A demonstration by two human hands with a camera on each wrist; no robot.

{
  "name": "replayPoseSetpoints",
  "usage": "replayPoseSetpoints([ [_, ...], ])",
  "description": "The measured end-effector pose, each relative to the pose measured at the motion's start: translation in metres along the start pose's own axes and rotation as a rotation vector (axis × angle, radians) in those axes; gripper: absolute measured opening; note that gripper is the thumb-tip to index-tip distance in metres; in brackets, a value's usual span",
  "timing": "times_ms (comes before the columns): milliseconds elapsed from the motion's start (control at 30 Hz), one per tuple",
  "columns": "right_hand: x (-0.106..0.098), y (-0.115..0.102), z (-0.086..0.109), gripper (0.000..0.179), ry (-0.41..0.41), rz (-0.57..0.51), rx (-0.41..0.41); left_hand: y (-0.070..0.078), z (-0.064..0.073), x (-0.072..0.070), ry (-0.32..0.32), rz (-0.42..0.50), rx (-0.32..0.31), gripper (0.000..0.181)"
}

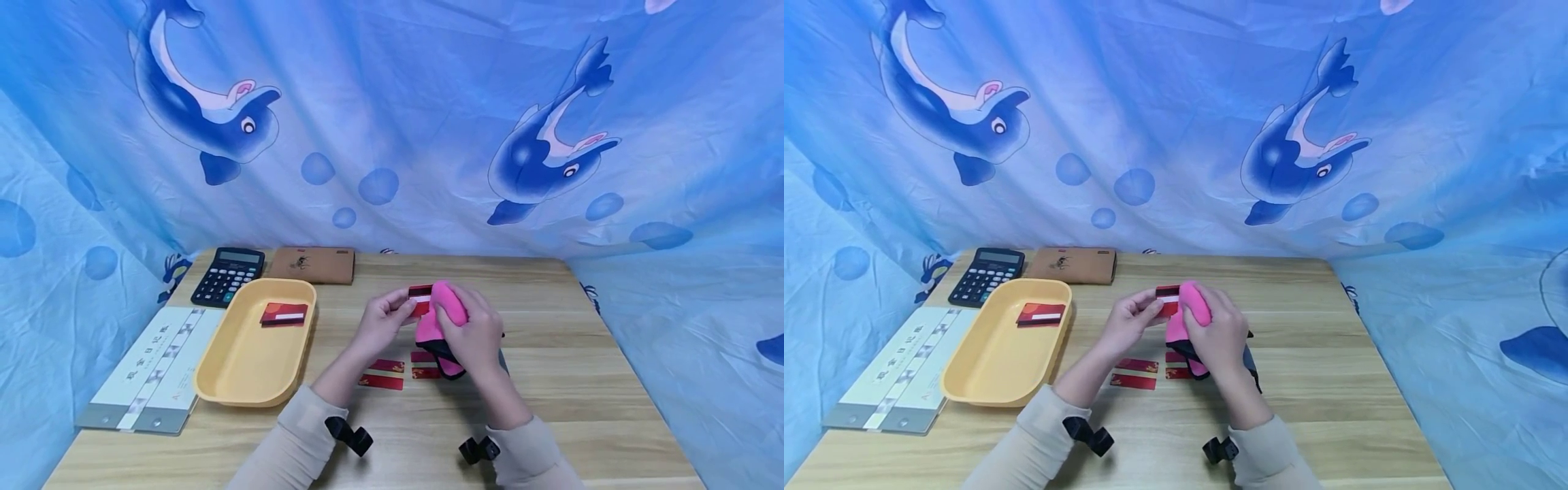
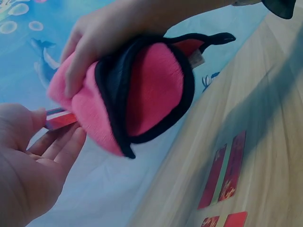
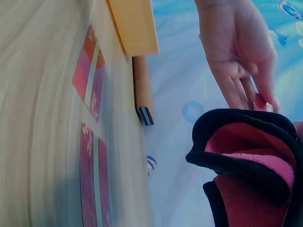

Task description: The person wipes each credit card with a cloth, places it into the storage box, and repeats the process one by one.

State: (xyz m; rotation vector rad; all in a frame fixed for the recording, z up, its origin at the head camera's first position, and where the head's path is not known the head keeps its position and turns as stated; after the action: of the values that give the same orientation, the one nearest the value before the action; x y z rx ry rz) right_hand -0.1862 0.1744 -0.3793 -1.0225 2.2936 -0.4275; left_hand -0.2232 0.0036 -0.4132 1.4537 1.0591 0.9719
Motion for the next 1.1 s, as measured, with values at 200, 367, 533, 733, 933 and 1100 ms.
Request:
replayPoseSetpoints([
  [200,0.016,-0.015,0.001,0.036,-0.016,-0.067,-0.029,-0.003,0.002,0.007,-0.042,-0.042,0.039,0.041],
  [367,0.022,-0.025,0.000,0.037,-0.014,-0.138,-0.035,-0.006,0.004,0.011,-0.055,0.053,0.014,0.049],
  [533,0.018,-0.023,0.000,0.036,0.001,-0.041,-0.074,-0.005,0.004,0.009,-0.017,0.122,0.000,0.044],
  [733,0.007,-0.008,-0.001,0.039,0.069,0.038,-0.030,-0.002,0.001,0.001,0.052,0.134,0.010,0.038],
  [933,0.009,-0.011,-0.004,0.036,0.067,0.029,-0.056,0.002,0.001,0.004,0.010,0.121,0.065,0.040],
  [1100,0.019,-0.024,-0.001,0.034,-0.017,-0.082,-0.125,-0.001,0.005,0.012,-0.106,0.121,0.066,0.052],
])
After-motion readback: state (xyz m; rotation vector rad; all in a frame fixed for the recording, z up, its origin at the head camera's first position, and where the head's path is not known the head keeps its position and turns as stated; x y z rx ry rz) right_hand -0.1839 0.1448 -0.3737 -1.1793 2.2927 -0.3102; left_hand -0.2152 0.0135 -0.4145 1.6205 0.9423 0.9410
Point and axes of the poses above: each hand's wrist, its own z-axis away from the middle knuckle, its own x-axis out of the palm, y = z × x, the point moved 4 cm from there along -z, towards the middle knuckle, and after that the axes turned 5 degrees about -z, right-handed, at the moved point
